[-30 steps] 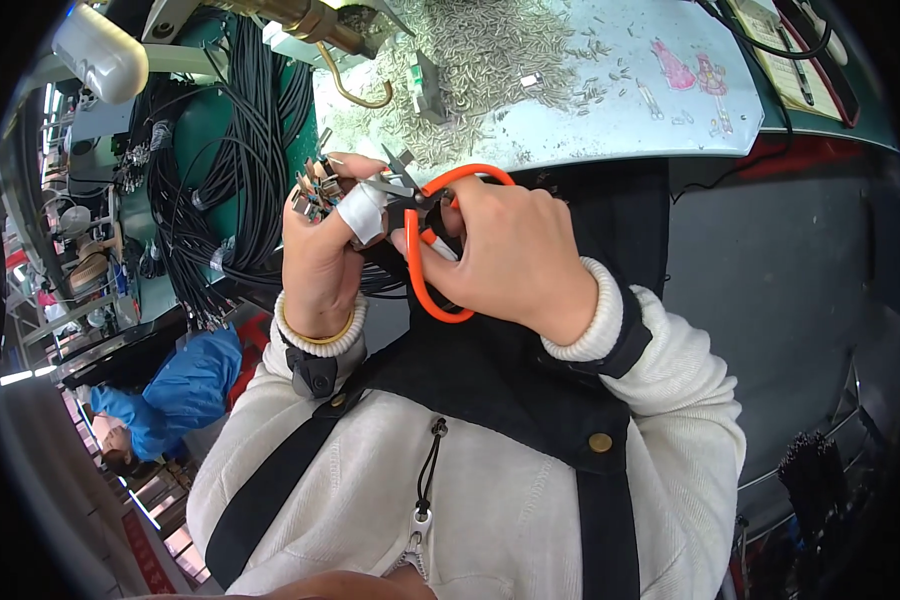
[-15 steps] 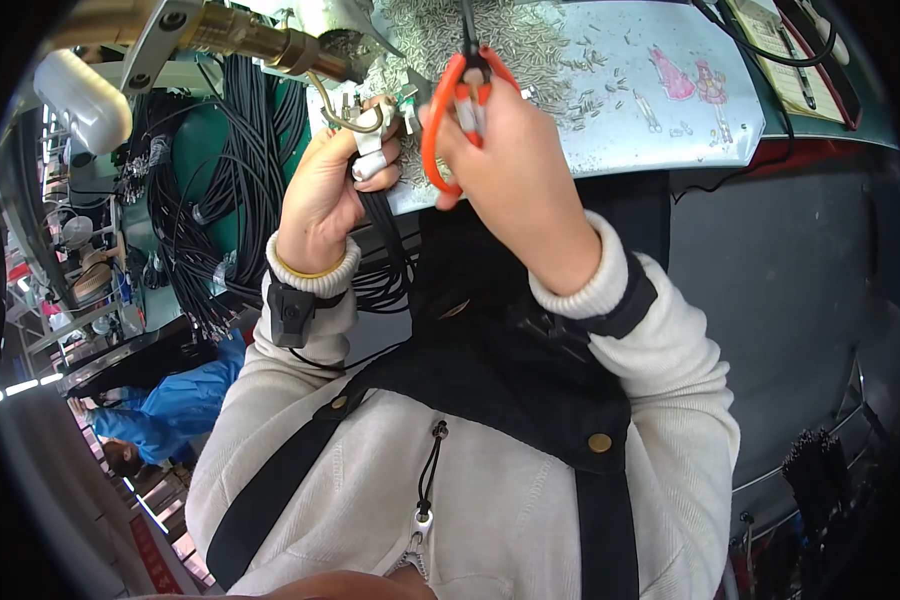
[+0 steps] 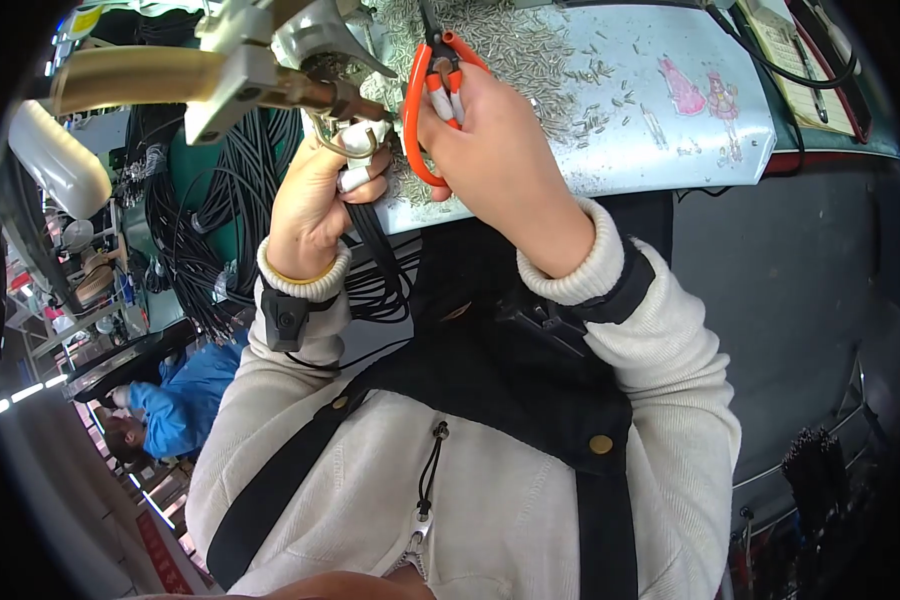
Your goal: The person trims the ends of a wire with shears, picks up a bundle of cables, and wraps tape around it. They then pick the shears back up and trim the ends of the wires within the bundle one at a time.
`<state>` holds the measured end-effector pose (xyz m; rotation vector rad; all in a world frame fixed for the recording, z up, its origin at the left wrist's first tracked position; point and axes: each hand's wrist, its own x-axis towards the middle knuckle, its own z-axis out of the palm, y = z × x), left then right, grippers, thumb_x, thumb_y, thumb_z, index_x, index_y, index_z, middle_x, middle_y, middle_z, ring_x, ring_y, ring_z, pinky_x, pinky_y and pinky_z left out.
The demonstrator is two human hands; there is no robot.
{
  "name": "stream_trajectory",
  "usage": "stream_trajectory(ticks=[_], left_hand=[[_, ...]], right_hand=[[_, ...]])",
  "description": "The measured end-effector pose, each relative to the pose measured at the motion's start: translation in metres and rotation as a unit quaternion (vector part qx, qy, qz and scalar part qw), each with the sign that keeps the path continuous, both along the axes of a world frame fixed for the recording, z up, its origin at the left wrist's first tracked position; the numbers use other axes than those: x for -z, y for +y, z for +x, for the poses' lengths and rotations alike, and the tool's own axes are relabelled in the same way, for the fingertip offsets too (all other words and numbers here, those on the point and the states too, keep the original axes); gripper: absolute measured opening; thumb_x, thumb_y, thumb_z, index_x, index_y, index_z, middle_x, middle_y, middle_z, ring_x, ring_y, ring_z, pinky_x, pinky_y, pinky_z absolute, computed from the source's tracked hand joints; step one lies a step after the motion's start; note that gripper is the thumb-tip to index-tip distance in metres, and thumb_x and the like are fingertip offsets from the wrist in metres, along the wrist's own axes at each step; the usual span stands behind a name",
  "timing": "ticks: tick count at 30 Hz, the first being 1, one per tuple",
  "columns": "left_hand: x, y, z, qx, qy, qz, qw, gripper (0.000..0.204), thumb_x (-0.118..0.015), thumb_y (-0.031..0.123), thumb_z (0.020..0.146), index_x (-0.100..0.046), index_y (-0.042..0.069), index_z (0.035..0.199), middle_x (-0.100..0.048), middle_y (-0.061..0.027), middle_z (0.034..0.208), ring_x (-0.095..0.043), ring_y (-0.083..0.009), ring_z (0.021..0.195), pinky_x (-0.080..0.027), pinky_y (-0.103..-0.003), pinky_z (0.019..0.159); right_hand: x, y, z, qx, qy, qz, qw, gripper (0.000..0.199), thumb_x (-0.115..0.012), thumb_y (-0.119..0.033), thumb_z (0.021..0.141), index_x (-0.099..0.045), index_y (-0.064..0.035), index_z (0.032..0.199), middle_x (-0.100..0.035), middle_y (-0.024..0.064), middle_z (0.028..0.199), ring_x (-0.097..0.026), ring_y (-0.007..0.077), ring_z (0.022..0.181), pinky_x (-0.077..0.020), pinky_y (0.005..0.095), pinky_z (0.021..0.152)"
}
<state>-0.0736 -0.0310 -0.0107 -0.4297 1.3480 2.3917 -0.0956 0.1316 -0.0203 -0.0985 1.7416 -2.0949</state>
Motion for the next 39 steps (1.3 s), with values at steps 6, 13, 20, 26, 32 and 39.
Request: stream_trajectory(ticks=[6, 13, 20, 26, 32, 39], left_hand=[[0.001, 0.002, 0.002, -0.024, 0.013, -0.026, 0.999, 0.006, -0.056, 0.002, 0.078, -0.053, 0.002, 0.084, -0.048, 0.0015, 0.064, -0.034, -0.0018, 0.045, -0.021, -0.016, 0.037], [-0.006, 0.004, 0.008, -0.016, 0.015, -0.038, 0.999, 0.01, -0.055, 0.005, 0.079, -0.056, 0.001, 0.088, -0.05, -0.0001, 0.068, -0.04, -0.0043, 0.049, -0.027, -0.018, 0.039], [-0.016, 0.016, 0.046, -0.07, 0.058, -0.12, 0.989, 0.017, -0.053, 0.01, 0.082, -0.059, -0.002, 0.092, -0.055, -0.0033, 0.075, -0.05, -0.0098, 0.062, -0.042, -0.023, 0.056], [-0.026, 0.023, 0.068, 0.097, 0.089, -0.222, 0.966, 0.016, -0.051, 0.009, 0.083, -0.059, -0.003, 0.091, -0.058, -0.0044, 0.082, -0.053, -0.0091, 0.072, -0.042, -0.022, 0.064], [-0.028, 0.028, 0.075, 0.137, 0.029, -0.251, 0.958, 0.011, -0.053, 0.003, 0.081, -0.059, -0.003, 0.088, -0.059, -0.004, 0.08, -0.053, -0.0094, 0.073, -0.042, -0.021, 0.064], [-0.01, 0.031, 0.074, -0.072, 0.329, -0.393, 0.856, 0.007, -0.055, -0.002, 0.076, -0.057, -0.001, 0.083, -0.055, -0.0014, 0.071, -0.05, -0.0072, 0.058, -0.039, -0.019, 0.052]], right_hand=[[-0.003, 0.0, 0.001, -0.004, 0.003, -0.007, 1.0, 0.017, -0.056, -0.016, 0.082, -0.048, -0.0016, 0.086, -0.042, -0.0024, 0.057, -0.041, 0.0052, 0.043, -0.0392, 0.0202, 0.038], [-0.002, 0.0, 0.005, -0.003, 0.027, -0.031, 0.999, 0.015, -0.054, -0.015, 0.082, -0.048, -0.0014, 0.084, -0.043, -0.001, 0.058, -0.041, 0.0053, 0.043, -0.037, 0.0199, 0.038], [-0.012, 0.019, 0.023, -0.025, 0.036, -0.07, 0.997, 0.014, -0.054, -0.014, 0.083, -0.049, -0.0009, 0.082, -0.046, 0.0008, 0.06, -0.041, 0.0051, 0.044, -0.0357, 0.0195, 0.039], [-0.023, 0.018, 0.038, -0.083, 0.136, -0.034, 0.987, 0.017, -0.056, -0.015, 0.083, -0.051, 0.0004, 0.077, -0.05, 0.0018, 0.061, -0.043, 0.0055, 0.047, -0.0353, 0.0198, 0.043], [-0.014, 0.022, 0.044, -0.096, 0.133, 0.013, 0.986, 0.015, -0.059, -0.012, 0.081, -0.053, 0.0007, 0.076, -0.052, 0.0016, 0.062, -0.044, 0.0064, 0.048, -0.0356, 0.0197, 0.046], [-0.021, 0.03, 0.041, -0.222, -0.128, -0.043, 0.966, 0.008, -0.059, -0.008, 0.08, -0.055, -0.0015, 0.078, -0.052, 0.0022, 0.061, -0.045, 0.0075, 0.047, -0.0351, 0.0206, 0.044]])
